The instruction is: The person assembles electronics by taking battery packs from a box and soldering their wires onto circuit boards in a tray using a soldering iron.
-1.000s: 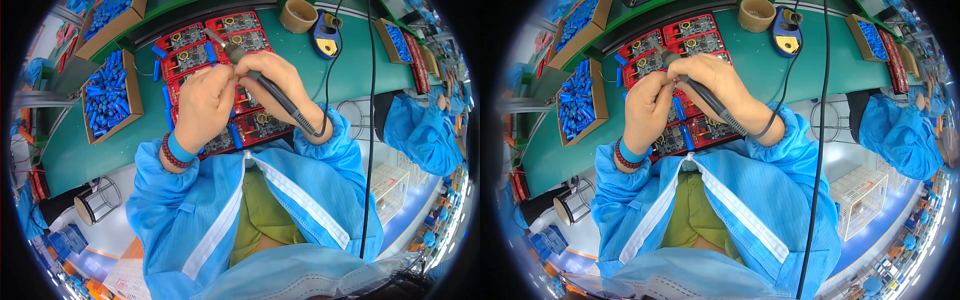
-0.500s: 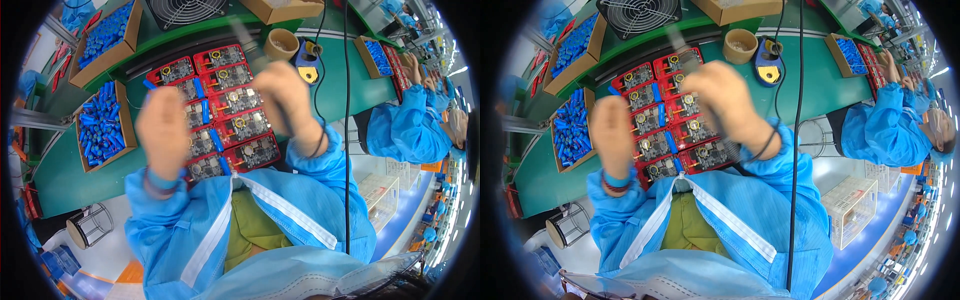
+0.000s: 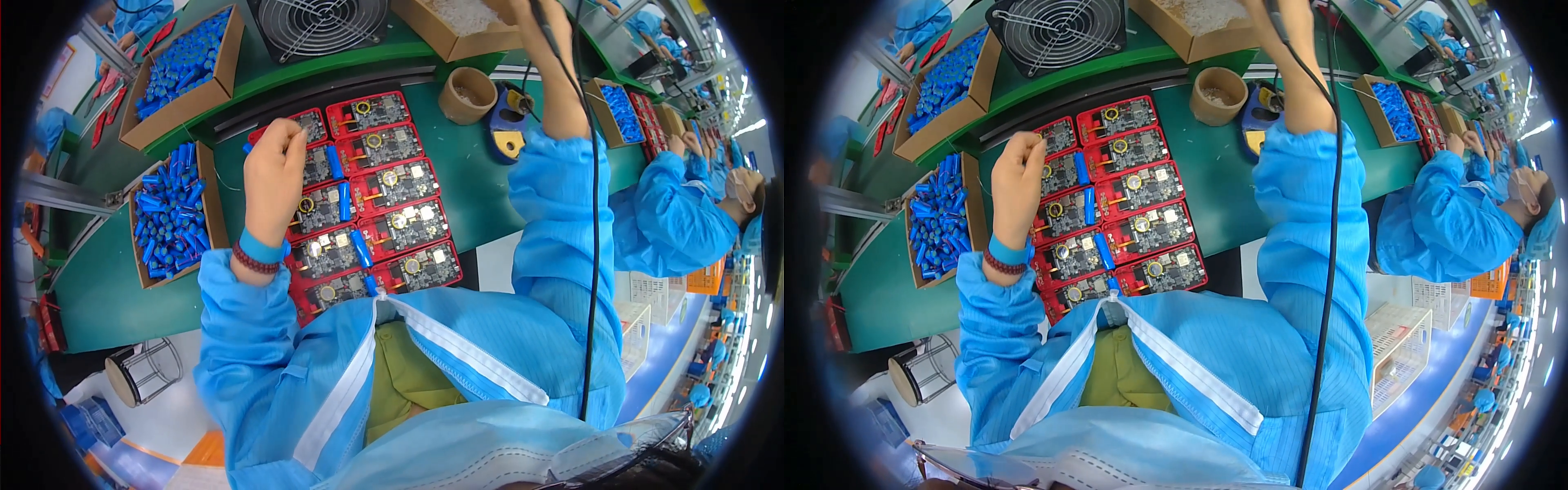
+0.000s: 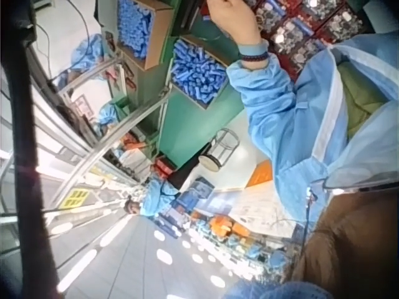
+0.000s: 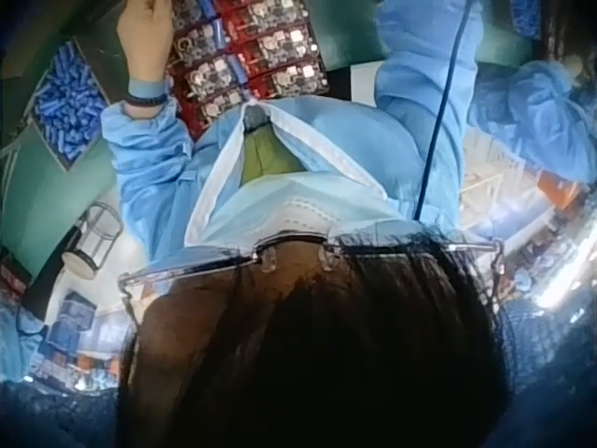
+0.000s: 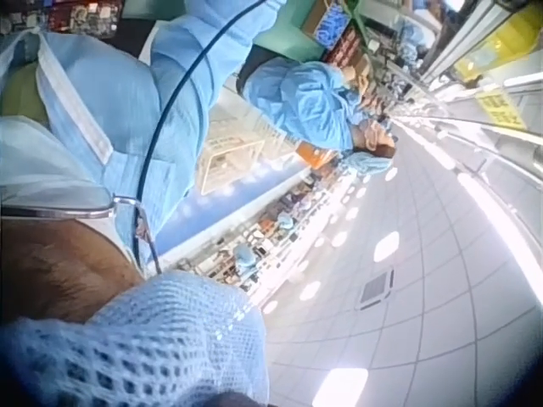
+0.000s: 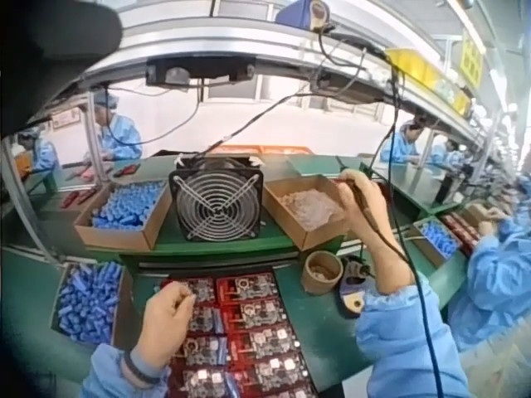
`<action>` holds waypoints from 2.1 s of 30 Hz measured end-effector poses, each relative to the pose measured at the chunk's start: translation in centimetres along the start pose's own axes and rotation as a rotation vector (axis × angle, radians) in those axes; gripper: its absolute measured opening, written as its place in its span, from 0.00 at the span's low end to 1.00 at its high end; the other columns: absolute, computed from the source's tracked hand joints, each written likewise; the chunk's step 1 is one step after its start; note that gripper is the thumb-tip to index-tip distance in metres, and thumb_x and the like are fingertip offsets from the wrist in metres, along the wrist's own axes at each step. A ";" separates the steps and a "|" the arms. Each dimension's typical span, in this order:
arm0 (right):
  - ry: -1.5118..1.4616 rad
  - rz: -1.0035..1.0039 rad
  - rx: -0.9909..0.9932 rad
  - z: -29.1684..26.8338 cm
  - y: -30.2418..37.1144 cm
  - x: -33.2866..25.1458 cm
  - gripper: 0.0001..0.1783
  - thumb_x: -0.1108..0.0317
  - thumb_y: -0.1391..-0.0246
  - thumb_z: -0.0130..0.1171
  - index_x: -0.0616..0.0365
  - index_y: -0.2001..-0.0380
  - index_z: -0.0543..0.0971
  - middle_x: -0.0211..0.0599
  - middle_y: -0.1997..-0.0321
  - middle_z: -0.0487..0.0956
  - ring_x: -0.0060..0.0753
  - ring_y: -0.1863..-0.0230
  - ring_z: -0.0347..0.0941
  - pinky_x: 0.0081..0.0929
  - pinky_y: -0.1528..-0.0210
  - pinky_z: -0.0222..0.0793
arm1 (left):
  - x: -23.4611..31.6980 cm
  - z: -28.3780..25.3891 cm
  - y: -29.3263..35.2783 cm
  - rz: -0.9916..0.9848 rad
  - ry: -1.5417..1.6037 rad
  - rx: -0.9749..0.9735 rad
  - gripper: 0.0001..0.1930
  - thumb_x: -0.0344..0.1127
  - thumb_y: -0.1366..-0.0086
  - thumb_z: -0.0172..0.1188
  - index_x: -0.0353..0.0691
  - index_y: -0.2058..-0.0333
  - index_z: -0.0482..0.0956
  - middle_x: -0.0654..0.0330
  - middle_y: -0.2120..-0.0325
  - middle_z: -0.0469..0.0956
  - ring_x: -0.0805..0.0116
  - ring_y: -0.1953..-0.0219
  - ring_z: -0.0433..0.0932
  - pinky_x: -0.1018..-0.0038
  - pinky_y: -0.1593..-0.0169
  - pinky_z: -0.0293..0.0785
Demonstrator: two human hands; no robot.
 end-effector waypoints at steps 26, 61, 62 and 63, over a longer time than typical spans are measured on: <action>-0.776 0.427 -0.410 14.0 14.1 -4.5 0.13 0.63 0.42 0.54 0.63 0.69 0.77 0.29 0.73 0.76 0.19 0.70 0.69 0.20 0.66 0.66 | -3.7 9.3 -6.9 0.370 -0.391 -0.087 0.06 0.35 0.42 0.56 0.39 0.72 0.78 0.54 0.72 0.76 0.53 0.65 0.72 0.64 0.57 0.66; -0.749 0.324 -0.372 14.6 14.3 -3.6 0.12 0.66 0.40 0.50 0.63 0.69 0.77 0.28 0.71 0.76 0.16 0.70 0.67 0.16 0.67 0.62 | -4.3 9.6 -6.8 0.384 -0.444 -0.055 0.07 0.36 0.42 0.55 0.41 0.71 0.78 0.54 0.71 0.77 0.50 0.65 0.72 0.62 0.57 0.67; -0.897 0.102 -0.219 13.3 13.0 -5.1 0.10 0.67 0.40 0.51 0.63 0.69 0.76 0.32 0.71 0.76 0.21 0.70 0.68 0.19 0.66 0.64 | -4.3 9.6 -6.9 0.385 -0.446 -0.064 0.07 0.36 0.42 0.55 0.41 0.71 0.78 0.54 0.71 0.77 0.50 0.65 0.72 0.61 0.57 0.67; -1.037 -0.127 -0.065 11.4 12.5 -6.5 0.09 0.68 0.41 0.51 0.64 0.68 0.75 0.37 0.72 0.75 0.25 0.70 0.70 0.23 0.66 0.66 | -4.3 9.6 -6.8 0.381 -0.448 -0.069 0.07 0.36 0.42 0.55 0.41 0.71 0.78 0.54 0.71 0.77 0.50 0.65 0.72 0.61 0.57 0.67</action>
Point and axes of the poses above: each hand's wrist, its own y-axis away from the middle knuckle, its own z-axis out of the palm, x = y × z, the point moved 10 cm from there along -y, towards the middle knuckle
